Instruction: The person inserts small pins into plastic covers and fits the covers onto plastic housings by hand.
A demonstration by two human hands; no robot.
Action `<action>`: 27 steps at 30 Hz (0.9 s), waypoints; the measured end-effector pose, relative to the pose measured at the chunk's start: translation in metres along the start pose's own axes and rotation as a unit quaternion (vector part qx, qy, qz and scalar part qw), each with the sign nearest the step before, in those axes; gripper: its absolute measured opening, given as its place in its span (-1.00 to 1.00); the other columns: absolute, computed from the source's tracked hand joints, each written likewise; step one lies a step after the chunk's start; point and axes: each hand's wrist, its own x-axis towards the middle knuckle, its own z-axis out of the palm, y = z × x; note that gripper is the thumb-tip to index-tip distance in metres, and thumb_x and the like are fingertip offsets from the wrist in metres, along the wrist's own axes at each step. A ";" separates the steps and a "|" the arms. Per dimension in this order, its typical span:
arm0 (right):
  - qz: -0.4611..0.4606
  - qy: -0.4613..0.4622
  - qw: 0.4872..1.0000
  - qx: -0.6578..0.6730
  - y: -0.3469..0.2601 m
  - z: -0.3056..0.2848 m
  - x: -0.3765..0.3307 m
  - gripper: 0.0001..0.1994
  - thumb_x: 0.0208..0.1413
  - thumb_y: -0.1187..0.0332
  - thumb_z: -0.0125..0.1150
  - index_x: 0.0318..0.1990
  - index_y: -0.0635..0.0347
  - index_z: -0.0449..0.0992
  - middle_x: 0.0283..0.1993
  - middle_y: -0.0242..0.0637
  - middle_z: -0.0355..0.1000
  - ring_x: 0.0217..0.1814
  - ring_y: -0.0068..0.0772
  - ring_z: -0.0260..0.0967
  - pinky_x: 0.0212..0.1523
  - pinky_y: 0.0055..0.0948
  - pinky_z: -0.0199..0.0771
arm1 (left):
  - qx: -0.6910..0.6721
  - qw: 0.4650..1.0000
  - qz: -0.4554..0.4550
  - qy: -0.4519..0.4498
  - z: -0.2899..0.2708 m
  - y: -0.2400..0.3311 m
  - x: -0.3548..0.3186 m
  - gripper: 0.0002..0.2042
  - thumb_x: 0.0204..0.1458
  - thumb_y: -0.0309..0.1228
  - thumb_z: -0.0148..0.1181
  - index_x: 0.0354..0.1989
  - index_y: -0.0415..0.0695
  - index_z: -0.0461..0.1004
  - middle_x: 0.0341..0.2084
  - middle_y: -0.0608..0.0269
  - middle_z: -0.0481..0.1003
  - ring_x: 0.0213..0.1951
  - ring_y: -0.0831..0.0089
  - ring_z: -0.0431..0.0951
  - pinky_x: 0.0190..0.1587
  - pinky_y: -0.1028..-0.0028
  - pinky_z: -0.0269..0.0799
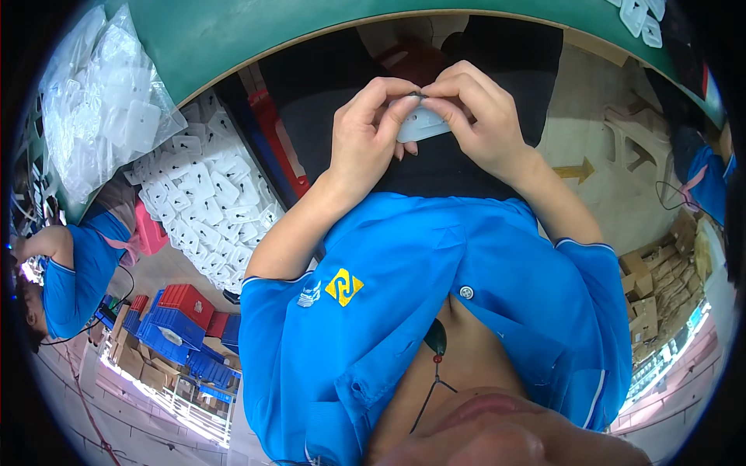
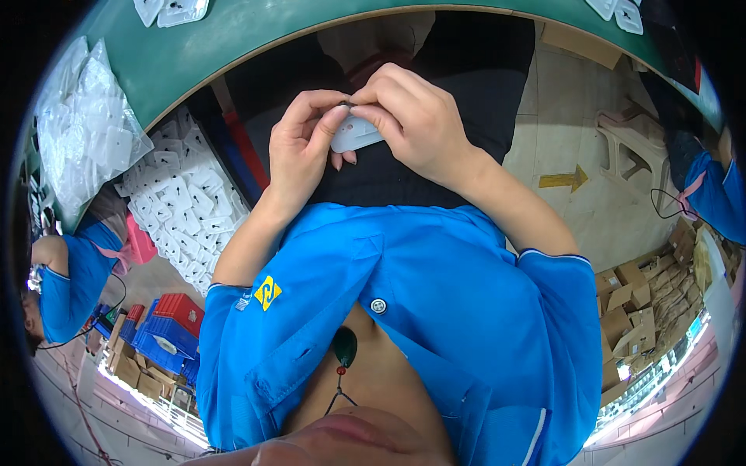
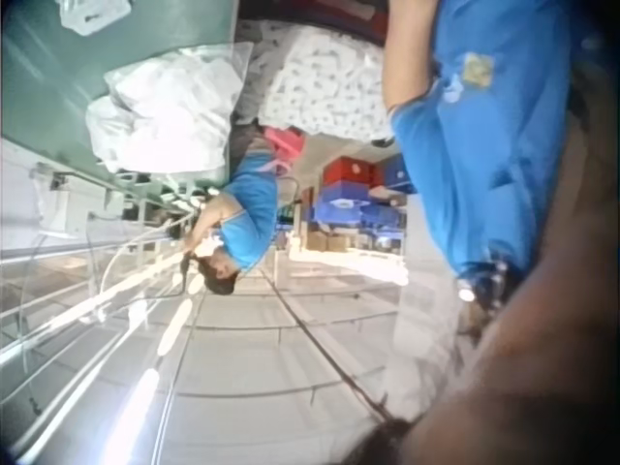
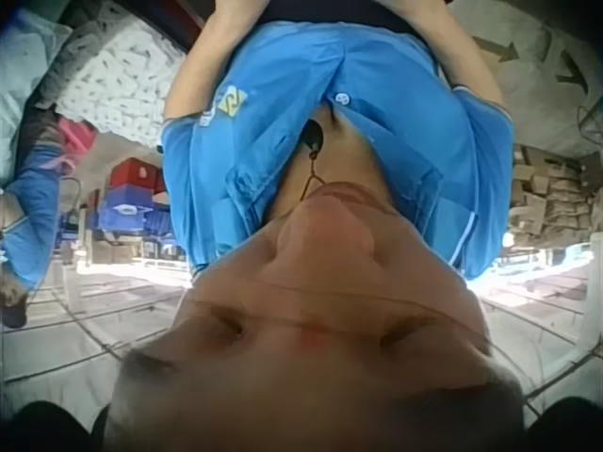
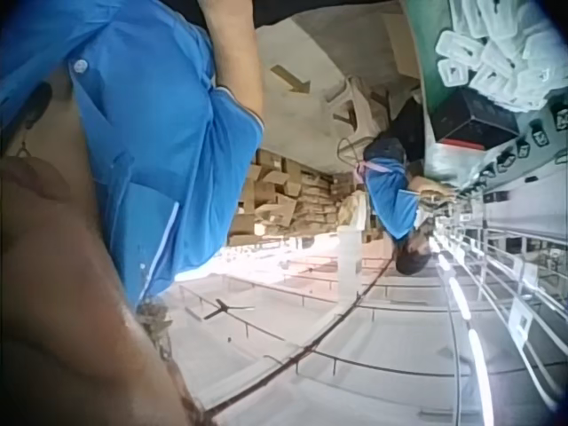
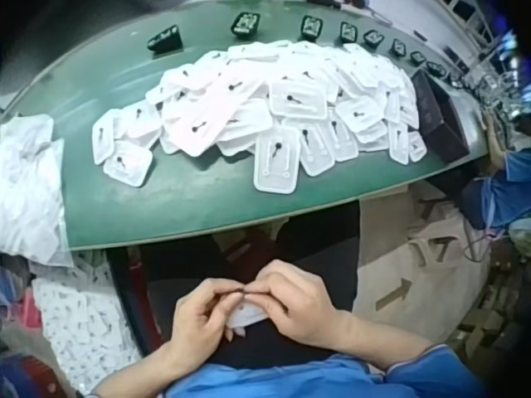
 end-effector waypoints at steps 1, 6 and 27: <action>-0.050 0.007 0.998 -0.039 0.002 -0.001 0.001 -0.90 -0.08 0.47 0.21 -0.38 0.22 0.45 -0.43 -0.30 0.35 -0.44 -0.36 0.36 -0.50 -0.51 0.35 | 0.003 1.000 0.000 -0.005 -0.001 0.000 0.000 -0.91 0.09 -0.52 0.02 -0.28 -0.22 0.43 -0.51 0.22 0.45 -0.65 0.61 0.47 -0.69 0.70 0.28; -0.131 0.014 0.985 -0.108 0.000 -0.002 0.000 -0.90 -0.13 0.47 0.23 -0.41 0.19 0.45 -0.44 -0.32 0.35 -0.44 -0.34 0.35 -0.50 -0.47 0.36 | 0.038 0.999 0.005 -0.021 -0.004 -0.001 0.000 -0.91 0.09 -0.53 0.02 -0.28 -0.22 0.44 -0.51 0.22 0.45 -0.64 0.60 0.48 -0.69 0.69 0.28; 0.053 -0.055 0.997 -0.017 -0.004 -0.008 -0.020 -0.88 -0.11 0.40 0.25 -0.49 0.19 0.42 -0.51 -0.34 0.32 -0.50 -0.40 0.34 -0.51 -0.49 0.30 | 0.161 0.982 -0.023 -0.097 -0.007 -0.006 -0.017 -0.57 -0.08 -0.61 0.20 0.00 -0.28 0.27 -0.17 0.20 0.39 -0.18 0.51 0.42 -0.08 0.54 0.35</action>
